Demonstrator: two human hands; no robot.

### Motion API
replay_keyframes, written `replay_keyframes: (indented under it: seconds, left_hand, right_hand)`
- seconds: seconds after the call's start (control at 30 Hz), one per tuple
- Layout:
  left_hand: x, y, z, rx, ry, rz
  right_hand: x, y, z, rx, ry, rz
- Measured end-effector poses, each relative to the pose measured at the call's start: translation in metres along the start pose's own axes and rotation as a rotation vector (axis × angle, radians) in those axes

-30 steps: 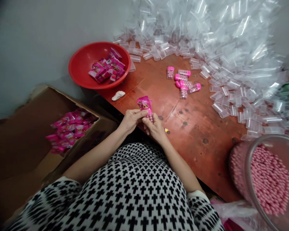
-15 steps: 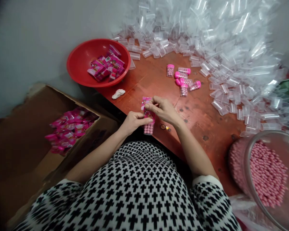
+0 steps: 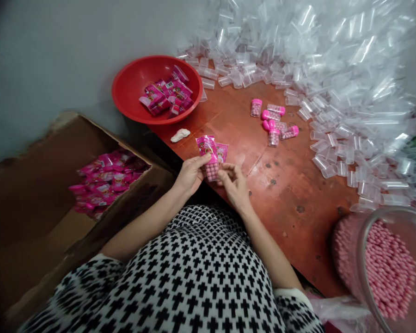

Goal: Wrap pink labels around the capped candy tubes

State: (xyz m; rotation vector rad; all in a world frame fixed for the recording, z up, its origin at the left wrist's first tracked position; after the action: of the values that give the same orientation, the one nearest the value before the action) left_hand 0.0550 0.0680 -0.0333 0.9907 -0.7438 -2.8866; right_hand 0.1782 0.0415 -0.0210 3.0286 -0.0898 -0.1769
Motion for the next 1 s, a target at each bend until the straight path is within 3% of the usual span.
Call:
replay_keyframes:
  seconds: [0.07,0.23,0.53,0.7,0.83,1.0]
  left_hand:
    - [-0.004,-0.001,-0.003,0.026,0.051,-0.029]
    - [-0.011,-0.002,-0.008,0.066,0.052,-0.081]
    - [-0.010,-0.001,-0.008,0.078,0.048,-0.003]
    - [-0.013,0.003,-0.011,0.128,-0.027,-0.113]
    - [-0.013,0.003,-0.013,0.166,-0.074,-0.194]
    - [-0.008,0.006,-0.008,0.112,-0.110,-0.168]
  right_hand:
    - [-0.006,0.012,0.008,-0.077,-0.081,-0.026]
    - [-0.007,0.015,0.010,-0.101,-0.135,0.017]
    - [0.002,0.016,0.005,-0.035,-0.086,0.090]
    - [-0.002,0.016,0.013,-0.147,-0.266,0.025]
    - [-0.002,0.016,0.009,-0.127,-0.256,0.034]
    - [-0.003,0.015,0.005,-0.073,-0.206,0.050]
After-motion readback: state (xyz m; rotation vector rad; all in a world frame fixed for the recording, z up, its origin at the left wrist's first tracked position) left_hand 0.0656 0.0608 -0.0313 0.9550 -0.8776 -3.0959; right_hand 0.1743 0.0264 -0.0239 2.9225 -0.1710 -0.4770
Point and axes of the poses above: each hand's wrist, its own y-axis away from the middle knuckle, its own x-axis out of the back of the hand, z = x × y, the point moved 8 cm from there along -y, towards the middle knuckle, and after that the axes turned 3 degrees about x, right-handed, at the moved point
